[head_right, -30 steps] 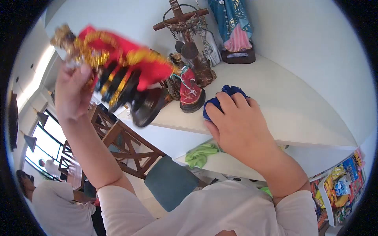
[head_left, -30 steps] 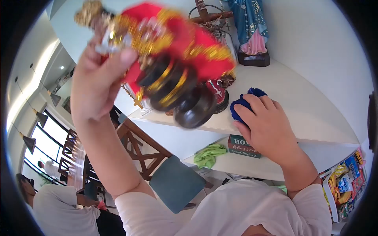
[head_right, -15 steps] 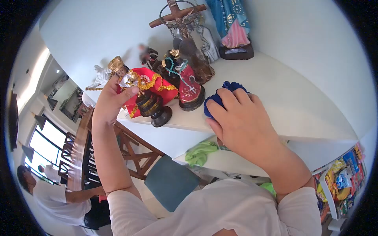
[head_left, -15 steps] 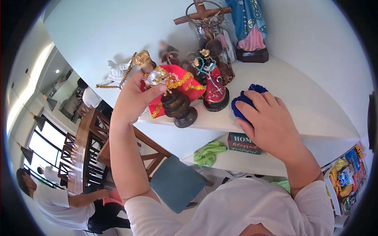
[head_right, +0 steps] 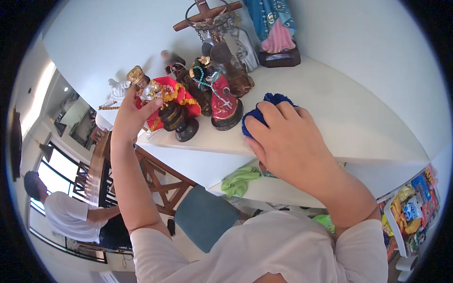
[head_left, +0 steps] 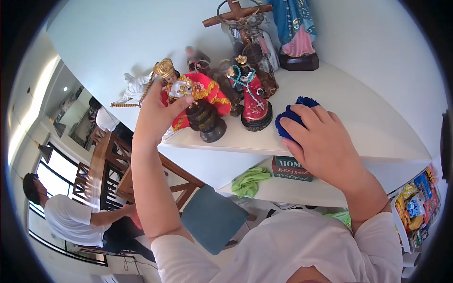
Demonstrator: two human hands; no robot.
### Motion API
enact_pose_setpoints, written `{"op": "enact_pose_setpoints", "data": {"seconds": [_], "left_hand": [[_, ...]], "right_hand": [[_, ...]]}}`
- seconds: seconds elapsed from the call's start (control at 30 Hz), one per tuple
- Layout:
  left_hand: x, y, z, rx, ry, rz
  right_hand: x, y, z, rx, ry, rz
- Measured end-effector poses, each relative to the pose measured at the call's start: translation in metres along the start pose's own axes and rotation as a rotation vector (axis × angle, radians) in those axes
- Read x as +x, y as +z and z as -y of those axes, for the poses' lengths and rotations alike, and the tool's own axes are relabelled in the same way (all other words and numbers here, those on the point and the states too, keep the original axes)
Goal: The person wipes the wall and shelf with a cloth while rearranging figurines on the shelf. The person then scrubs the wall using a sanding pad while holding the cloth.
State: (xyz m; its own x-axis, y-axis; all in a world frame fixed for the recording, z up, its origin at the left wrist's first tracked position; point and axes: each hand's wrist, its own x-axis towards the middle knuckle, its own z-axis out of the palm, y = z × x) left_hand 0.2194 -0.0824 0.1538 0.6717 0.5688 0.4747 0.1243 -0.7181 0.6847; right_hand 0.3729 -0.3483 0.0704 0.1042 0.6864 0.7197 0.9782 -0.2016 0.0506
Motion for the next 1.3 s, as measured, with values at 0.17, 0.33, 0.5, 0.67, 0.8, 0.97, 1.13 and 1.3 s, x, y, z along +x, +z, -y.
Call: {"op": "enact_pose_setpoints", "data": {"seconds": [0.17,0.33,0.5,0.67,0.8,0.97,1.13,1.3], "left_hand": [[-0.006,-0.002,0.006,0.038,0.024,-0.044],[-0.027,0.012,-0.005,0.187,0.160,-0.291],[-0.058,0.039,0.001,0.388,0.449,-0.739],[-0.083,0.092,-0.009,0.426,0.754,-0.722],[-0.083,0.129,-0.015,0.331,0.787,-0.653],[-0.085,0.160,-0.013,0.239,0.852,-0.515],[-0.082,0.170,-0.005,0.187,0.926,-0.369],[-0.079,0.170,-0.012,0.189,0.919,-0.340]], "right_hand": [[-0.002,0.000,-0.005,-0.007,-0.054,0.085],[-0.002,-0.026,-0.035,0.024,-0.182,0.352],[0.004,-0.048,-0.101,0.085,0.016,0.718],[0.019,-0.021,-0.161,-0.098,0.378,0.718],[0.043,0.021,-0.127,0.047,-0.040,0.610],[0.048,0.024,-0.162,0.056,-0.032,0.607],[0.075,0.022,-0.213,-0.013,0.095,0.175],[0.063,0.057,-0.205,-0.027,0.049,0.157]]}}
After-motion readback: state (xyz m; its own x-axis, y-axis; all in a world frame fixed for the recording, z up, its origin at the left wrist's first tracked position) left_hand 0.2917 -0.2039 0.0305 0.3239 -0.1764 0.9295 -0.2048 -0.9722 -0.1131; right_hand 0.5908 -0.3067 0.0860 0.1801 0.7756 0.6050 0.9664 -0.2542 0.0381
